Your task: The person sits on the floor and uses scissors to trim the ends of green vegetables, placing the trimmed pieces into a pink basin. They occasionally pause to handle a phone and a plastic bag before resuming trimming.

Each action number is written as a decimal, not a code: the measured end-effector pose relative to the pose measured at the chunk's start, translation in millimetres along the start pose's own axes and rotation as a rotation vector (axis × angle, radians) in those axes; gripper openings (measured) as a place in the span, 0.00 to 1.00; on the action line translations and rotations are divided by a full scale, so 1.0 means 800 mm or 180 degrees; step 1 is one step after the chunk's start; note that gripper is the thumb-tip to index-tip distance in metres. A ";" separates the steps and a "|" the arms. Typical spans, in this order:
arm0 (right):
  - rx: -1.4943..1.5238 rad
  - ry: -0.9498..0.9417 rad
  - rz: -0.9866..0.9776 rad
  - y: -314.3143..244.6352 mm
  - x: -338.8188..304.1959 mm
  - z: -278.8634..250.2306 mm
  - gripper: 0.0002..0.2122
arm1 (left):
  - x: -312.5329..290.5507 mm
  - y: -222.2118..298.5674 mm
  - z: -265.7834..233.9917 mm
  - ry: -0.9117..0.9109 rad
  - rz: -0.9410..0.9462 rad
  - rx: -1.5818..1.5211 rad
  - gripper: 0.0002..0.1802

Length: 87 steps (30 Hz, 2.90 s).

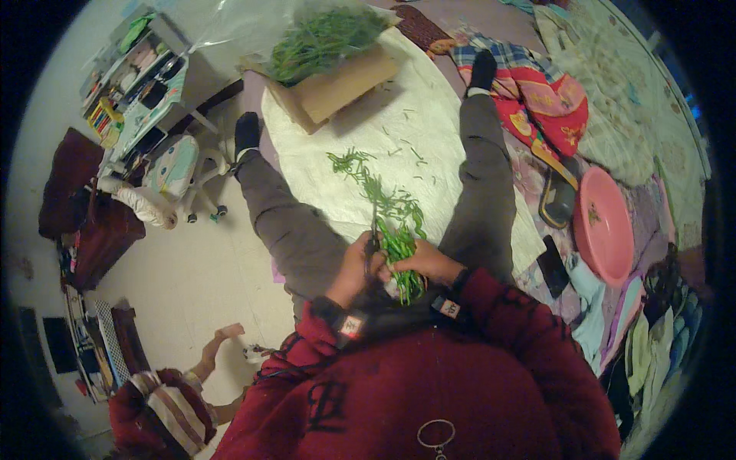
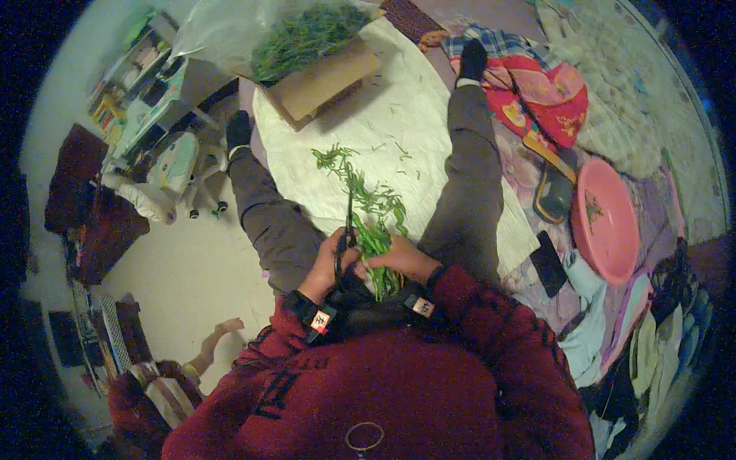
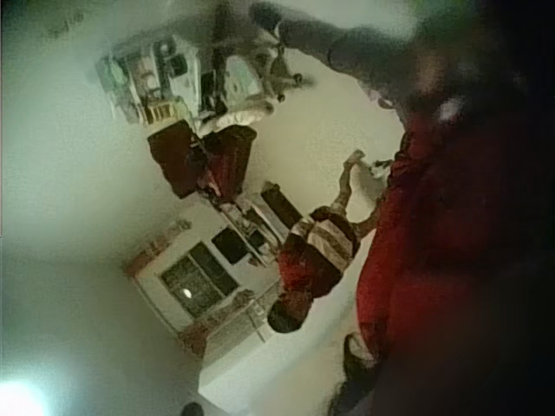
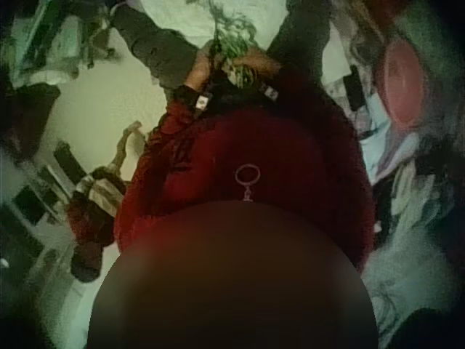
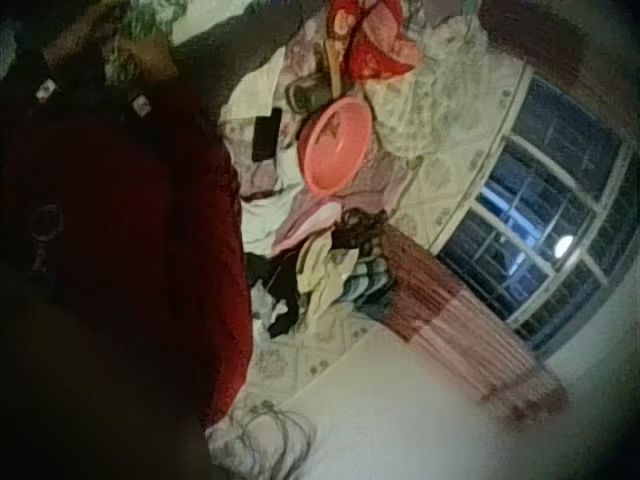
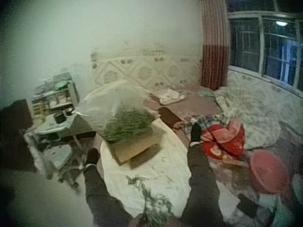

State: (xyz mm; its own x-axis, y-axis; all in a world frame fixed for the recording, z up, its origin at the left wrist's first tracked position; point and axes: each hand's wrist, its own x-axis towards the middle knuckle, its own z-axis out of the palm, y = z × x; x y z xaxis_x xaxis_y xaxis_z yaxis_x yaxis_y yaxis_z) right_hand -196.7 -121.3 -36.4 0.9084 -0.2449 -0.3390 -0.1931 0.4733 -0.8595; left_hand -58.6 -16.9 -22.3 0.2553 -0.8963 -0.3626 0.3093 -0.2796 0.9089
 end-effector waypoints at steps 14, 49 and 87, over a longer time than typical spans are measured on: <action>-0.1280 0.0098 0.0243 -0.001 -0.008 -0.003 0.23 | 0.012 -0.002 -0.010 0.0639 0.0078 -0.0204 0.18; -0.0921 0.0258 0.0243 0.003 -0.009 -0.009 0.18 | 0.032 -0.038 -0.029 0.0994 0.0212 0.0177 0.23; -0.0619 0.2161 -0.1642 -0.255 -0.169 -0.055 0.20 | 0.012 0.267 -0.163 0.1671 0.2470 -0.0740 0.30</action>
State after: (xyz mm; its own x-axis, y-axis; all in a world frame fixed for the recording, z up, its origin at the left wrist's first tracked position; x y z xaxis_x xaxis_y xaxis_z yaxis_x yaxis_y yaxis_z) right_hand -296.2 -222.5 167.9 0.4946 -0.8691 0.0087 0.0650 0.0270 -0.9975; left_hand 129.2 -40.3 141.5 0.8246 -0.5191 0.2249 0.0412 0.4516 0.8913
